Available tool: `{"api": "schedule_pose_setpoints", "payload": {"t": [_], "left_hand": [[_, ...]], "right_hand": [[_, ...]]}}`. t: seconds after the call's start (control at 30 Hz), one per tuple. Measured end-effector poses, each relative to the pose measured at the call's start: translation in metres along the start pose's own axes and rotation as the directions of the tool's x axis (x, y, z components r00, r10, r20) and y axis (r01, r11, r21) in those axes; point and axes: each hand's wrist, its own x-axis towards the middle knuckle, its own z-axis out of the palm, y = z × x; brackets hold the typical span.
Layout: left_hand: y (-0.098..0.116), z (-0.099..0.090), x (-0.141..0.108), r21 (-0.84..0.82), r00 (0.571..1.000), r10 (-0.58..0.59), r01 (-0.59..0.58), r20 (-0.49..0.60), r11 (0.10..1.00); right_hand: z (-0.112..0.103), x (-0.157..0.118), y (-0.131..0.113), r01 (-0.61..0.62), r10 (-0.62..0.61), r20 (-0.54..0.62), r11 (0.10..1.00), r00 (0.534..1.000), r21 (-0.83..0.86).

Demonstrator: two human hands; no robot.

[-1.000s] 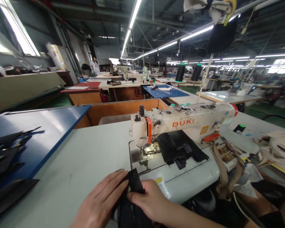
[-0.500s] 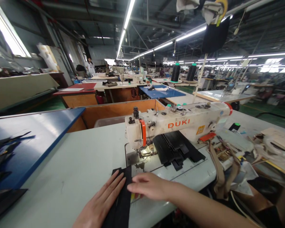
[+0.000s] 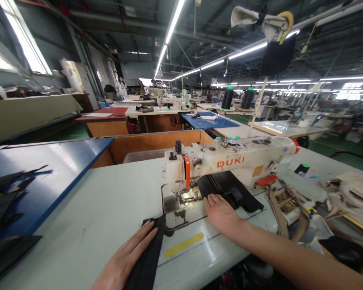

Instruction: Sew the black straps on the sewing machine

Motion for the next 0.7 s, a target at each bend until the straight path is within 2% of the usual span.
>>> {"api": "schedule_pose_setpoints", "payload": {"t": [0.1,0.2,0.33,0.4,0.5,0.53,0.57,0.6,0.63,0.7], "left_hand": [[0.005,0.0,-0.001,-0.041,0.999,-0.033,0.032,-0.035,0.999],[0.008,0.001,0.001,-0.069,0.998,-0.049,0.047,-0.04,0.997],[0.006,0.001,0.001,-0.072,0.998,-0.053,0.051,-0.025,0.996],[0.004,0.001,0.0,-0.065,0.999,-0.044,0.043,-0.019,0.997],[0.004,0.0,-0.003,-0.05,0.999,-0.035,0.033,-0.025,0.998],[0.005,-0.001,-0.004,-0.043,0.999,-0.028,0.026,-0.033,0.999],[0.007,-0.003,-0.005,-0.031,0.999,-0.017,0.015,-0.041,0.999],[0.008,-0.005,-0.005,-0.017,0.999,0.008,-0.009,-0.043,1.0],[0.01,-0.008,-0.005,0.0,0.999,0.039,-0.039,-0.03,0.999],[0.014,-0.013,-0.003,0.038,0.996,0.085,-0.085,0.023,0.996]], "right_hand": [[-0.005,0.0,-0.001,-0.039,0.04,-0.036,0.999,0.999,0.028],[-0.014,0.003,0.006,-0.121,0.133,-0.104,0.986,0.986,0.115],[-0.031,0.0,0.024,-0.236,0.309,-0.219,0.922,0.925,0.306],[-0.036,-0.014,0.032,-0.259,0.387,-0.26,0.872,0.885,0.416],[-0.028,-0.057,0.034,-0.244,0.456,-0.257,0.781,0.852,0.574],[-0.019,-0.076,0.032,-0.232,0.478,-0.239,0.731,0.845,0.641],[-0.009,-0.096,0.027,-0.186,0.518,-0.175,0.572,0.837,0.799],[0.004,-0.116,0.021,-0.171,0.524,-0.09,0.429,0.847,0.887],[0.017,-0.135,0.014,-0.188,0.494,0.001,0.33,0.869,0.925],[0.044,-0.164,-0.005,-0.225,0.445,0.103,0.23,0.89,0.947]]}}
